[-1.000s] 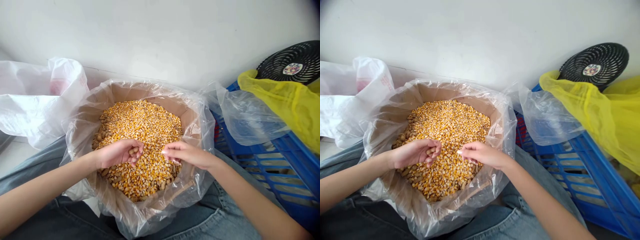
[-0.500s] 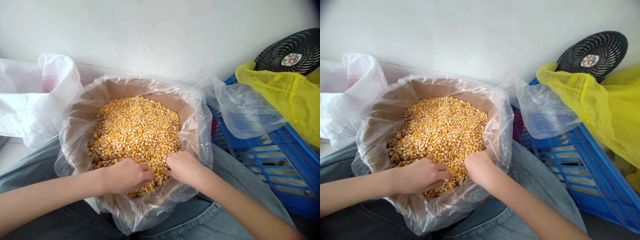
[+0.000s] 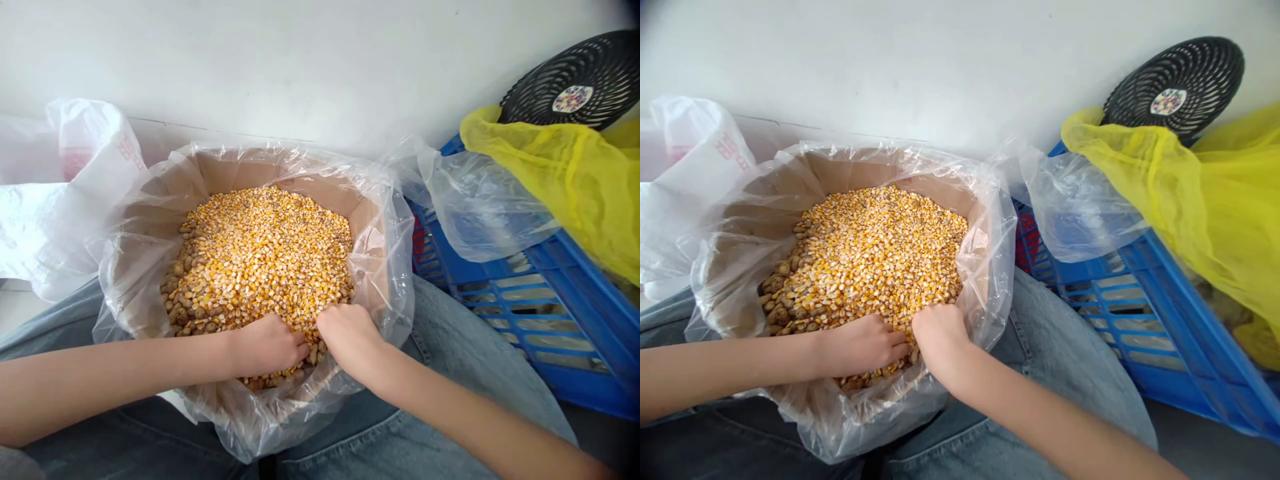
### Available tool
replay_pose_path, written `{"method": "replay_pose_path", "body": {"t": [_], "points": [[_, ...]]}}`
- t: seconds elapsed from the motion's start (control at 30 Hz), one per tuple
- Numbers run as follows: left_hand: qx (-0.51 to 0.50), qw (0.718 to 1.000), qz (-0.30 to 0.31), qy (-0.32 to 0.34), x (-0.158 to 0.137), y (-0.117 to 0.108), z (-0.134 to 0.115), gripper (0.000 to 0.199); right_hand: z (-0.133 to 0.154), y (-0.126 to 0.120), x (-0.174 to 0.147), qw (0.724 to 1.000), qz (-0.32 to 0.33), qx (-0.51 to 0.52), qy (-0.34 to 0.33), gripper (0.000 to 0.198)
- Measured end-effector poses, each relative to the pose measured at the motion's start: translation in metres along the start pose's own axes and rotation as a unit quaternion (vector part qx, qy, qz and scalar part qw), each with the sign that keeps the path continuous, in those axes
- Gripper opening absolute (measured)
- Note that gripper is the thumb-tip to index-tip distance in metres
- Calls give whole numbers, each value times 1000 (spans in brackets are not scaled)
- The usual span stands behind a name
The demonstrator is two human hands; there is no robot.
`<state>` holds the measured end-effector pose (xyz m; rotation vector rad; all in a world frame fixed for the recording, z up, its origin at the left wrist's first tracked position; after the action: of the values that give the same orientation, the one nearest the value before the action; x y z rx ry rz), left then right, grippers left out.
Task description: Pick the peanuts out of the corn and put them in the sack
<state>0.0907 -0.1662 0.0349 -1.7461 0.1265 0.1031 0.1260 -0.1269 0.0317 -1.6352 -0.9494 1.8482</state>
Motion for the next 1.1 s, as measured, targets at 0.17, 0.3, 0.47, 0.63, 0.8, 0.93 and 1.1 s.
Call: {"method": "replay_pose_path", "body": {"t": [0.17, 0.3, 0.47, 0.63, 0.8, 0.93, 1.1], "points": [[-12, 999, 29, -22, -5, 3, 7, 8, 1, 4, 2, 1000, -10, -13, 16, 21], [-24, 998, 35, -36, -12, 2, 16, 7, -3, -7, 1, 999, -31, -13, -6, 19], [-31, 999, 6, -22, -16, 2, 13, 11, -21, -22, 1, 999, -47, 10, 2, 19], [-66, 997, 21, -21, -14, 1, 15, 11, -27, -18, 10, 968, 0, 235, -84, 6], [-312, 947, 19, -80, -22, -18, 37, 17, -16, -27, 9, 802, 73, 561, -192, 16], [-636, 760, -8, -129, -31, -21, 52, 12, -18, -40, 7, 683, 67, 701, -196, 18], [-818, 559, -74, -117, -34, -21, 62, 12, -23, -39, 12, 633, 60, 755, -159, 16]]}}
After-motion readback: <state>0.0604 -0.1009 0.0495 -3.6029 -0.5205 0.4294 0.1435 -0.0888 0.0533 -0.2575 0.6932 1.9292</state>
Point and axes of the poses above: each hand's wrist, its own x-axis towards the middle knuckle, its own y-axis out of the palm, z = x × y, the point moved 9 cm from there along x, towards the middle knuckle, and after that the axes turned 2 degrees about z, right-handed, at the moved point
